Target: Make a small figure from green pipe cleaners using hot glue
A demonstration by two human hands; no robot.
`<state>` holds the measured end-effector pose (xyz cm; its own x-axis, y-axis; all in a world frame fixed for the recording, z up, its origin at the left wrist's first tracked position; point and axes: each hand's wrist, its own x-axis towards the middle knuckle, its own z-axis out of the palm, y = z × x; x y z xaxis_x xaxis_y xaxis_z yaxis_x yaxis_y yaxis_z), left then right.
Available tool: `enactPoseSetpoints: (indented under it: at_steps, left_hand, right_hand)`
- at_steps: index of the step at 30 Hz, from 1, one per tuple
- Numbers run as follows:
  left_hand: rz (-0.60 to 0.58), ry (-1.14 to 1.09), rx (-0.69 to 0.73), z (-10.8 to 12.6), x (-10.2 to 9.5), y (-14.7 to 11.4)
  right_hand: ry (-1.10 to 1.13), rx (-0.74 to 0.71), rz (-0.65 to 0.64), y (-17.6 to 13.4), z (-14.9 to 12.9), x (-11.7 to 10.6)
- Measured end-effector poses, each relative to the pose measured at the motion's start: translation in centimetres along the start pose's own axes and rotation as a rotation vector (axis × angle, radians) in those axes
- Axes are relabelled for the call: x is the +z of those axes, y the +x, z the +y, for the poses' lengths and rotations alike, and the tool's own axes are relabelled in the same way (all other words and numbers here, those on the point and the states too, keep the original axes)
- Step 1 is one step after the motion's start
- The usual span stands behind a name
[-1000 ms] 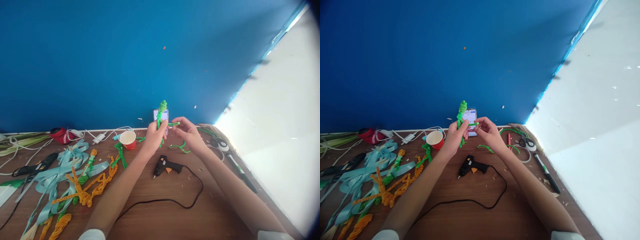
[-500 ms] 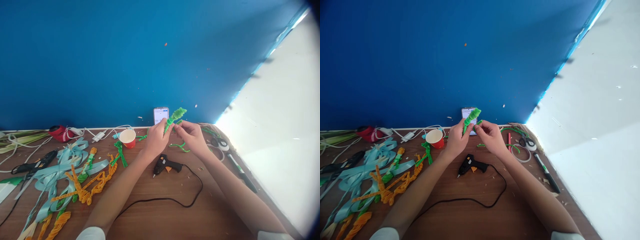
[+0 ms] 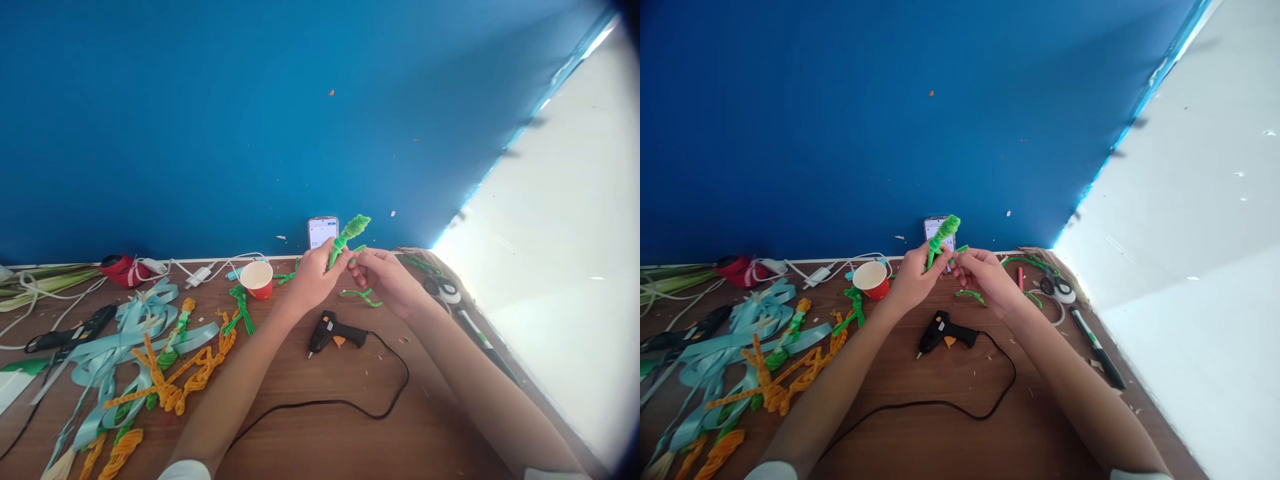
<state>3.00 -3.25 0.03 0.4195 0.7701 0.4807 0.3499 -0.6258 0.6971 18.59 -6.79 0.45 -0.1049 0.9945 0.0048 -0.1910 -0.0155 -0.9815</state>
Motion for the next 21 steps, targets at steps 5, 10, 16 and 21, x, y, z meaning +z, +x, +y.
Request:
enactPoseSetpoints:
  at_steps: [5, 10, 16, 21]
  left_hand:
    - [-0.030, -0.353, -0.197, -0.2, 0.4, 0.3]
    - [0.038, -0.493, -0.325, -0.8, 1.2, 0.2]
    - [0.034, -0.518, -0.350, -0.4, 1.0, 0.2]
    - [0.009, -0.440, -0.342, -0.6, 0.8, 0.1]
  right_hand:
    - [-0.678, -0.400, 0.278, 0.0, 0.4, -0.4]
    - [-1.226, -0.782, 0.256, -0.2, 0.5, -0.5]
    - [-1.444, -0.812, 0.172, 0.1, 0.8, -0.8]
    - [-1.449, -0.773, 0.093, 0.1, 0.7, -1.4]
